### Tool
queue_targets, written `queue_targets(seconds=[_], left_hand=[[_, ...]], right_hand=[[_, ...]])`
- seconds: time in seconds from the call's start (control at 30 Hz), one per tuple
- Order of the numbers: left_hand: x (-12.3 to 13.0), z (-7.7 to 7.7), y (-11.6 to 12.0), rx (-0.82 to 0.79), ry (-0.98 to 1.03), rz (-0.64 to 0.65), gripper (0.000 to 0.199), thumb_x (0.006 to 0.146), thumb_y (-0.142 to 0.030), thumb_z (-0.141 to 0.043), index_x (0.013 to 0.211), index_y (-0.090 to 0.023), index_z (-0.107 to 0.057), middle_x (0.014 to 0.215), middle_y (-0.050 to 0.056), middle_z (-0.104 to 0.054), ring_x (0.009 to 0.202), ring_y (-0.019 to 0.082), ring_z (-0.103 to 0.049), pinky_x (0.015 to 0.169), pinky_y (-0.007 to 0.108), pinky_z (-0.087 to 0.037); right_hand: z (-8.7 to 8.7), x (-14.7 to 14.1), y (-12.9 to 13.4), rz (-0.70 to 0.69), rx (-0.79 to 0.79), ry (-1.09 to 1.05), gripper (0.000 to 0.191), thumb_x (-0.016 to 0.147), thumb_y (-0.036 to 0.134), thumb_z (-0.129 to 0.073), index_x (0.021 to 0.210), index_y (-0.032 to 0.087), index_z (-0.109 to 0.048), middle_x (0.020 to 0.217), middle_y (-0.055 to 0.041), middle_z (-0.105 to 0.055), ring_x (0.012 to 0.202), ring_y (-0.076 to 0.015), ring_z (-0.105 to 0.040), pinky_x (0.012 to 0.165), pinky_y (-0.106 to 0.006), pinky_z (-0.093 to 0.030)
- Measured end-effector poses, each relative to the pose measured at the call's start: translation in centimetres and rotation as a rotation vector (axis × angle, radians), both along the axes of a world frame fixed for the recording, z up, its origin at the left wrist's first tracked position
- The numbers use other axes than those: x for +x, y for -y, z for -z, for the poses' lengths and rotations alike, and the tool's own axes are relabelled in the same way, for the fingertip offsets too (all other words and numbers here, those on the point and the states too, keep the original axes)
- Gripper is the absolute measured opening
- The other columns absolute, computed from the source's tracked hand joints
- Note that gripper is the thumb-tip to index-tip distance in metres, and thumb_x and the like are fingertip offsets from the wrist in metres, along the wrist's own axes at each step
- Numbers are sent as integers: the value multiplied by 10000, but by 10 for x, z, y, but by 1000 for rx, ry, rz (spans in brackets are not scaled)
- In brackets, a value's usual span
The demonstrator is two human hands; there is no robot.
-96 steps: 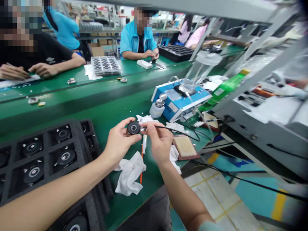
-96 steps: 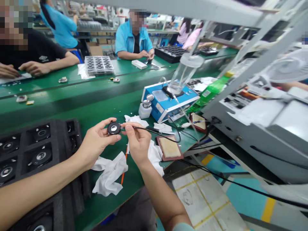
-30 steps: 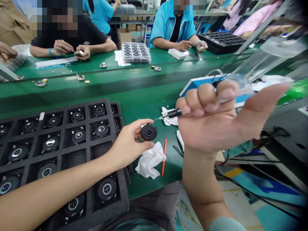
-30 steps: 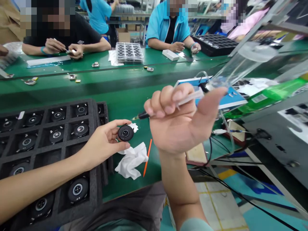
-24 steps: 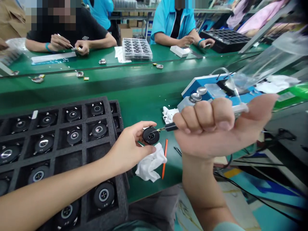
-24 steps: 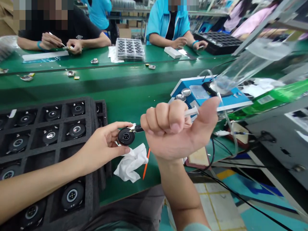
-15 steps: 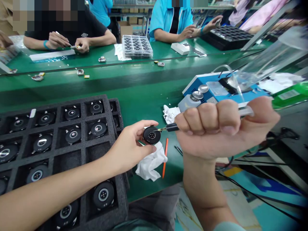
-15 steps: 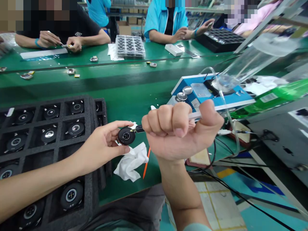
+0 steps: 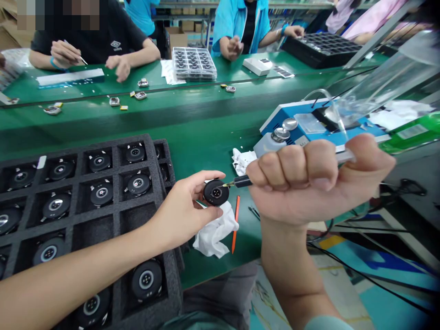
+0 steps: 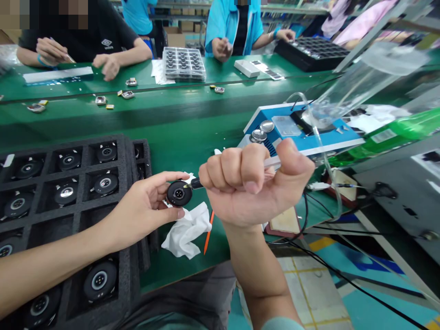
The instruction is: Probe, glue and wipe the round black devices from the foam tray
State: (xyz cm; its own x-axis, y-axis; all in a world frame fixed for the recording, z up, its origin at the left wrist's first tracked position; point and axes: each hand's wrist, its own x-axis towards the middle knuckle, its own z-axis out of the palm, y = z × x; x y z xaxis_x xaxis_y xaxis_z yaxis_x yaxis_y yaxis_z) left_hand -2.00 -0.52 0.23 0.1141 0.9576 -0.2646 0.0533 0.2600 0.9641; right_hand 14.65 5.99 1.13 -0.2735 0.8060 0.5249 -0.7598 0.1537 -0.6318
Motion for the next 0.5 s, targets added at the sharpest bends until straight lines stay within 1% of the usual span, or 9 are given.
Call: queue_targets(seconds=[0.13,0.27,0.37,0.5], left_hand=[[-1,0,0,8,-11,2,608,635,-62,-772,1222,-200,-693,864,8,-721,759,172,-618,698,304,-485],[-2,0,0,9,-18,0,612,632,-65,-775,1222,-212,-699,866,10,-721,755,174,-626,690,305,-492],[-2,1,0,14,-18,-3,603,631,-67,-779,1210,-221,-705,858,6,-718,746,173,-623,681,304,-493],[-2,2,0,7,-18,-1,613,633,-61,-782,1221,-214,-700,868,4,-713,749,166,-611,684,299,-488]], right_hand=[[0,1,-1,42,-9,36,641,901,548,-507,434,223,-213,385,71,-60,353,-86,-66,375,-276,-215],[3,2,-2,10,45,22,596,917,533,-487,465,224,-253,411,73,-79,355,-90,-94,395,-281,-245],[4,3,-1,4,40,27,585,919,527,-490,474,221,-263,417,69,-98,360,-91,-115,405,-280,-255],[3,4,-1,-3,48,13,588,932,515,-479,479,224,-244,425,76,-85,375,-81,-81,398,-282,-241]])
